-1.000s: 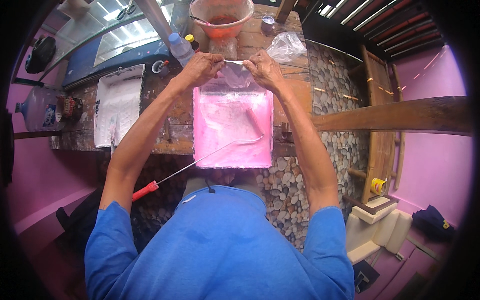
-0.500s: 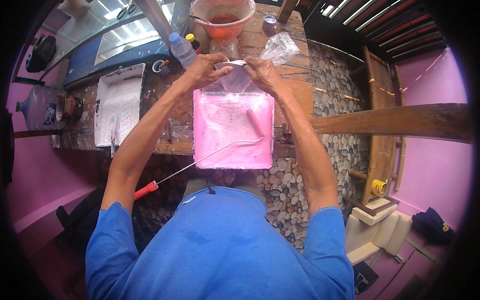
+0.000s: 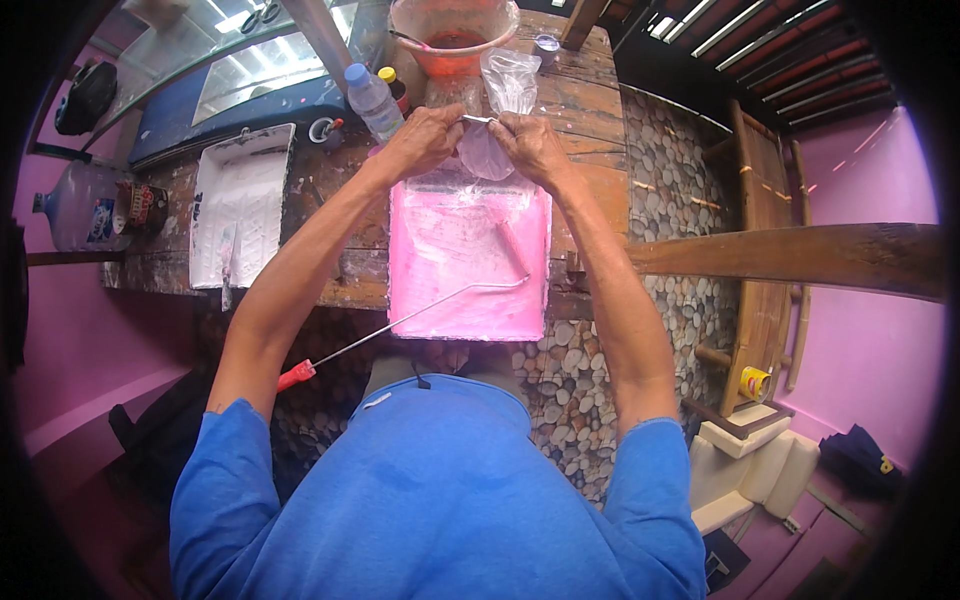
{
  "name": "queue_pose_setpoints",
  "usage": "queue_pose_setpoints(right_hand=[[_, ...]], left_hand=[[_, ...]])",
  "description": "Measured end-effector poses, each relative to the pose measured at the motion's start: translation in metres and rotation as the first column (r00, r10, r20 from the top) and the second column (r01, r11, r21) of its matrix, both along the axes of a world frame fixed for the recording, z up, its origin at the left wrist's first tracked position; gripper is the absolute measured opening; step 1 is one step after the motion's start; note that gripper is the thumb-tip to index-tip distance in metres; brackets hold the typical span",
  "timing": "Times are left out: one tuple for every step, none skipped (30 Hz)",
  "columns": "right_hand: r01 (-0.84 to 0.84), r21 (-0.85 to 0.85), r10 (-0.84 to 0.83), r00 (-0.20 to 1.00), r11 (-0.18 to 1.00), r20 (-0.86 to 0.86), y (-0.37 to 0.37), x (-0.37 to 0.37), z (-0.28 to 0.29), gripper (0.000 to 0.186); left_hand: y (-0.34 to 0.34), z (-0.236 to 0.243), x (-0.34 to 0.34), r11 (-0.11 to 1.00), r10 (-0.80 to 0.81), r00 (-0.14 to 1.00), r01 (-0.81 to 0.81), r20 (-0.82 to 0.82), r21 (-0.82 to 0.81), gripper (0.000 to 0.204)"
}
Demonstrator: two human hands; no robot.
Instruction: The person pours a white powder from a plastic bag into a pink paint tray and then uses a paint roller to mix the contents. The person also handles a water bottle and a rag during the process.
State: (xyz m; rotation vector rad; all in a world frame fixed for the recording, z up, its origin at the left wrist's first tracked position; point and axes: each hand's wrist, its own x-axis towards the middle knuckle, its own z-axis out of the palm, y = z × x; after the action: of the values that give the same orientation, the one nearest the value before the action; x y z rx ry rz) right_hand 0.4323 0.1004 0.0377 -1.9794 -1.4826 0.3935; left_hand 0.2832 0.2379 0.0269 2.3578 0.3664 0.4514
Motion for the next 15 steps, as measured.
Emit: queue_pose_setpoints(right_hand=[[-0.001,0.021,0.001,1.0,1.0,-0.009,0.001,0.002,0.001,0.027],[-0.001,0.042,0.002,1.0,0.999,-0.017,0.001,0.003,0.002,0.028],[0.001,0.021,-0.001,1.0,1.0,-0.019,0.002,0.002,0.004,0.027],[0.004,0.0,-0.004,1.0,1.0,-0.021,0.003,0.001,0.007,0.027],[0.007,-0.022,-0.007,1.0,1.0,-0.023,0.003,0.0,0.01,0.026],[-0.003,-0.02,0.002,1.0,1.0,-0.023,0.003,0.0,0.013,0.026],[-0.012,-0.017,0.012,1.0,1.0,-0.022,0.004,0.0,0.015,0.025],[-0.022,-0.014,0.021,1.0,1.0,-0.022,0.003,-0.001,0.017,0.025],[-0.041,-0.04,0.04,0.999,0.998,-0.014,0.002,-0.001,0.022,0.024],[-0.06,-0.066,0.059,0.998,0.996,-0.007,-0.001,-0.003,0.026,0.023],[-0.079,-0.092,0.079,0.997,0.993,0.0,-0.002,-0.003,0.029,0.024],[-0.122,-0.101,0.128,0.99,0.987,0.064,-0.004,0.002,0.027,0.029],[-0.128,-0.1,0.14,0.982,0.987,0.123,-0.006,0.006,0.022,0.03],[-0.134,-0.1,0.151,0.972,0.986,0.182,-0.008,0.009,0.015,0.031],[-0.146,-0.099,0.165,0.957,0.984,0.237,-0.007,0.009,0.014,0.032]], left_hand=[[-0.001,0.003,0.001,0.999,0.0,1.0,0.0,0.009,0.039,0.018],[-0.002,0.005,0.003,0.997,-0.001,1.0,0.0,0.018,0.077,0.018],[-0.002,0.007,0.002,0.993,0.003,1.0,-0.006,0.026,0.117,0.018],[-0.003,0.008,0.002,0.995,-0.016,0.998,0.009,0.065,0.104,0.017],[-0.004,0.01,0.002,0.995,-0.034,0.994,0.025,0.104,0.093,0.016],[-0.005,0.01,0.002,0.996,-0.052,0.988,0.041,0.146,0.083,0.015],[-0.004,0.008,0.003,0.997,-0.065,0.99,0.06,0.123,0.042,0.014],[-0.002,0.006,0.004,0.997,-0.078,0.992,0.078,0.101,0.001,0.013],[0.0,0.006,0.006,0.994,-0.095,0.992,0.098,0.081,-0.039,0.012],[0.002,0.006,0.006,0.995,-0.097,0.994,0.098,0.051,-0.028,0.012],[0.004,0.006,0.005,0.995,-0.098,0.995,0.098,0.02,-0.016,0.011],[0.004,0.008,0.006,0.995,-0.105,0.994,0.105,-0.008,-0.003,0.011],[0.005,0.008,0.008,0.994,-0.105,0.994,0.105,0.003,0.014,0.01],[0.004,0.008,0.008,0.994,-0.107,0.994,0.106,0.015,0.031,0.01],[0.005,0.006,0.007,0.994,-0.102,0.995,0.101,0.023,0.049,0.009]])
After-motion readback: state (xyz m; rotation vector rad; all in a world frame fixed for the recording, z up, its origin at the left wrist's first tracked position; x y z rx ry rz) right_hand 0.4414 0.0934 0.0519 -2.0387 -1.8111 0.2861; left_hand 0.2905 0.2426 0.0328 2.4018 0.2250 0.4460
